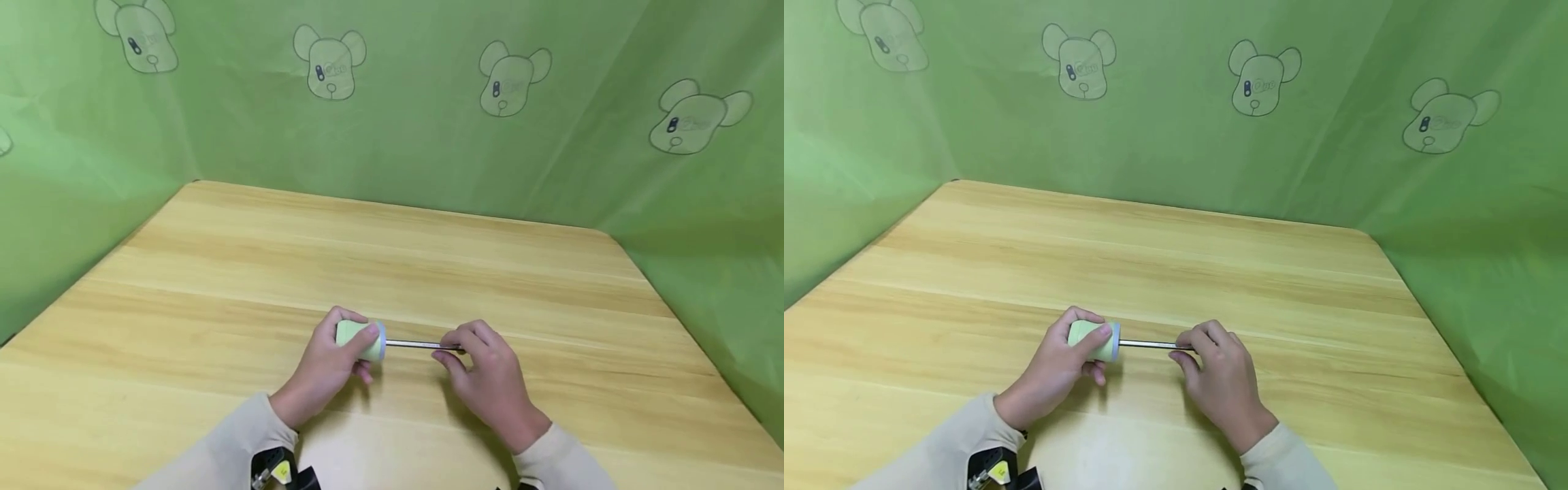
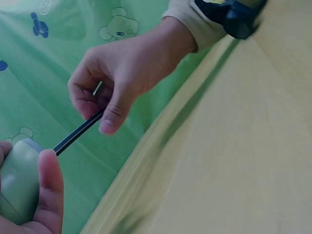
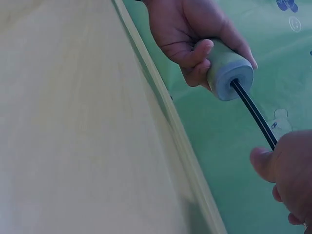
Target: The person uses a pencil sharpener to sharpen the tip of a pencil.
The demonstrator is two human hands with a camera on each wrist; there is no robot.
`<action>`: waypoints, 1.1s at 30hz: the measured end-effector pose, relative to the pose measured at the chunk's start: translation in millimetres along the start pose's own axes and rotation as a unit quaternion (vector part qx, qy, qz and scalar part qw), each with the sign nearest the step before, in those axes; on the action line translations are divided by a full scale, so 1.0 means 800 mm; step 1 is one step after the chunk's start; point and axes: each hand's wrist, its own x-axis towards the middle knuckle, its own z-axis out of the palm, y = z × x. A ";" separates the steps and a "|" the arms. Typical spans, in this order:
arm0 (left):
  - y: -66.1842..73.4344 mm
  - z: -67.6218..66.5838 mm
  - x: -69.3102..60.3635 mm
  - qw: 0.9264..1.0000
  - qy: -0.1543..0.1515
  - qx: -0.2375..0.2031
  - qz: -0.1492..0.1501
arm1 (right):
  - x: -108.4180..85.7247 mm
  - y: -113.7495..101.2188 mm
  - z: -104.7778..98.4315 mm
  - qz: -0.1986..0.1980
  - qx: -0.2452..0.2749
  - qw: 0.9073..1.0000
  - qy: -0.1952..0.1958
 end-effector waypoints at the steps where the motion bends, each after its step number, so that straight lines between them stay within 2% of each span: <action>1: 0.000 0.000 -0.001 1.000 -0.006 0.007 0.002 | -0.001 0.001 0.000 -0.002 0.008 1.000 0.004; 6: -0.002 -0.002 -0.004 0.999 -0.040 0.029 0.012 | -0.006 0.006 -0.002 -0.023 0.058 0.998 0.024; 8: -0.002 -0.003 -0.004 0.998 -0.049 0.033 0.013 | -0.006 0.007 -0.002 -0.026 0.074 0.997 0.018; 10: -0.002 -0.005 -0.004 0.998 -0.055 0.038 0.015 | -0.004 0.007 -0.004 -0.016 0.091 0.996 -0.011; 11: -0.002 -0.006 -0.003 0.997 -0.058 0.046 0.016 | -0.002 0.006 -0.006 0.004 0.111 0.993 -0.045; 12: -0.002 -0.007 -0.003 0.996 -0.064 0.058 0.018 | 0.000 0.006 -0.009 0.036 0.143 0.985 -0.093; 13: -0.002 -0.007 -0.004 0.995 -0.074 0.069 0.020 | 0.002 0.006 -0.014 0.080 0.186 0.968 -0.151; 14: -0.002 -0.007 -0.004 0.993 -0.086 0.079 0.023 | 0.004 0.007 -0.019 0.133 0.248 0.935 -0.215; 15: -0.002 -0.007 -0.004 0.991 -0.099 0.090 0.027 | 0.006 0.008 -0.023 0.192 0.311 0.890 -0.272; 17: -0.001 -0.007 -0.006 0.985 -0.124 0.110 0.042 | 0.008 0.011 -0.031 0.308 0.405 0.786 -0.351; 18: -0.001 -0.007 -0.006 0.984 -0.131 0.115 0.047 | 0.009 0.013 -0.033 0.347 0.430 0.745 -0.373; 19: -0.001 -0.007 -0.006 0.983 -0.133 0.116 0.051 | 0.009 0.014 -0.033 0.367 0.440 0.724 -0.384; 20: -0.001 -0.006 -0.006 0.984 -0.127 0.116 0.053 | 0.009 0.014 -0.032 0.368 0.437 0.725 -0.385; 21: -0.001 -0.006 -0.006 0.985 -0.118 0.117 0.054 | 0.009 0.014 -0.030 0.349 0.412 0.752 -0.376; 22: -0.002 -0.006 -0.006 0.986 -0.106 0.116 0.053 | 0.008 0.012 -0.027 0.328 0.377 0.789 -0.359; 23: -0.003 -0.005 -0.005 0.988 -0.091 0.112 0.046 | 0.006 0.010 -0.024 0.300 0.330 0.831 -0.333; 24: -0.003 -0.005 -0.004 0.991 -0.077 0.105 0.040 | 0.004 0.009 -0.021 0.267 0.276 0.873 -0.300; 25: -0.004 -0.004 -0.003 0.993 -0.064 0.097 0.034 | 0.002 0.007 -0.018 0.237 0.218 0.910 -0.260; 26: -0.004 -0.004 -0.002 0.995 -0.053 0.086 0.028 | 0.000 0.005 -0.015 0.206 0.168 0.940 -0.216; 27: -0.004 -0.003 -0.001 0.996 -0.045 0.071 0.022 | -0.001 0.005 -0.013 0.177 0.128 0.961 -0.171; 28: -0.004 -0.002 0.000 0.998 -0.038 0.055 0.016 | -0.003 0.004 -0.011 0.152 0.099 0.975 -0.130; 29: -0.004 -0.002 0.000 0.999 -0.033 0.040 0.010 | -0.005 0.004 -0.010 0.126 0.069 0.985 -0.094; 31: -0.003 -0.001 0.001 1.000 -0.027 0.015 0.000 | -0.006 0.003 -0.010 0.089 0.029 0.995 -0.044; 33: -0.002 0.000 0.001 1.000 -0.024 -0.004 -0.008 | -0.006 0.003 -0.010 0.058 0.003 0.998 -0.017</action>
